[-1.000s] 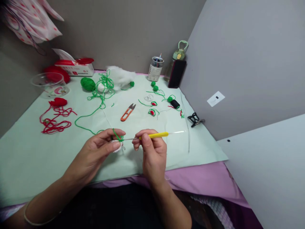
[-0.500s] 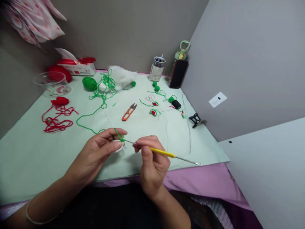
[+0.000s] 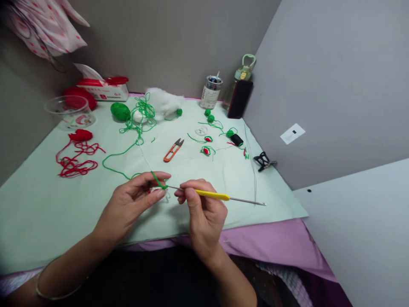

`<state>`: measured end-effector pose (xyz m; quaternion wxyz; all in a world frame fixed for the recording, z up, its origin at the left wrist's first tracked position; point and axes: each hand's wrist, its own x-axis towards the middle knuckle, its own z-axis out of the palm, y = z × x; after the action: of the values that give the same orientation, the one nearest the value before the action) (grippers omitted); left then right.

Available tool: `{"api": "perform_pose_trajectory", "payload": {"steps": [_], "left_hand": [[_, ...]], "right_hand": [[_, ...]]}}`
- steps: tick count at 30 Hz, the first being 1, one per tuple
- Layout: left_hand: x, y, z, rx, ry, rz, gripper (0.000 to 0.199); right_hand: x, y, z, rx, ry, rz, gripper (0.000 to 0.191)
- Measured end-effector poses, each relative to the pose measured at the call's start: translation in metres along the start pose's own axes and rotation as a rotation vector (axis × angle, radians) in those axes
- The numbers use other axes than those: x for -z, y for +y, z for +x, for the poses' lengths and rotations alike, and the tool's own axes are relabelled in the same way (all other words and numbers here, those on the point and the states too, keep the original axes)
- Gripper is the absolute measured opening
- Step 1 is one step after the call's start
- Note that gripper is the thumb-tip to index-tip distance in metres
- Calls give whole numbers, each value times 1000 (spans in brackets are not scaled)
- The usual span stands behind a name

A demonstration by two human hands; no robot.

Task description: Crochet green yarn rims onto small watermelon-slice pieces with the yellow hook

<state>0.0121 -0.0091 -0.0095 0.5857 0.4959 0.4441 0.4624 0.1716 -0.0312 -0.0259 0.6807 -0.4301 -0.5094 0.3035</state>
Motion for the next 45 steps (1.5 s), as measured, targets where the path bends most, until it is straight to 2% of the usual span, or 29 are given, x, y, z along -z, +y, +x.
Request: {"api": "perform_pose_trajectory", "payload": {"steps": [5, 8, 13, 15, 17, 19, 21, 23, 26, 31, 35, 41, 45], "left_hand": [[0, -3, 2, 43, -13, -82, 28], [1, -3, 1, 48, -23, -101, 28], [-1, -1, -1, -24, -34, 52, 12], [-1, -2, -1, -92, -26, 149, 10], [-1, -2, -1, -125, -1, 198, 12], [1, -2, -1, -113, 33, 170, 13], [3, -1, 0, -98, 74, 113, 15], [4, -1, 0, -101, 103, 87, 18], [5, 0, 0, -96, 75, 99, 21], [8, 0, 2, -95, 49, 135, 24], [10, 0, 4, -28, 2, 76, 27], [9, -3, 3, 15, -144, 87, 33], [7, -1, 0, -5, -189, 148, 35]], "right_hand": [[1, 3, -2, -66, -5, 97, 8], [0, 4, -1, -76, 11, 88, 11], [1, 1, 2, 38, 46, -68, 19], [5, -2, 3, 152, -34, -178, 19], [10, -6, 3, 325, -211, -322, 14], [13, -10, 2, 498, -396, -470, 10], [13, -13, 0, 566, -465, -547, 14], [11, -13, -2, 522, -422, -527, 16], [8, -11, -1, 394, -345, -453, 14], [10, -13, 5, 167, -409, -323, 15], [15, -12, 6, -4, -416, -166, 16], [16, -6, 9, 17, -202, -136, 6], [13, -4, 15, -129, -158, -29, 15]]}}
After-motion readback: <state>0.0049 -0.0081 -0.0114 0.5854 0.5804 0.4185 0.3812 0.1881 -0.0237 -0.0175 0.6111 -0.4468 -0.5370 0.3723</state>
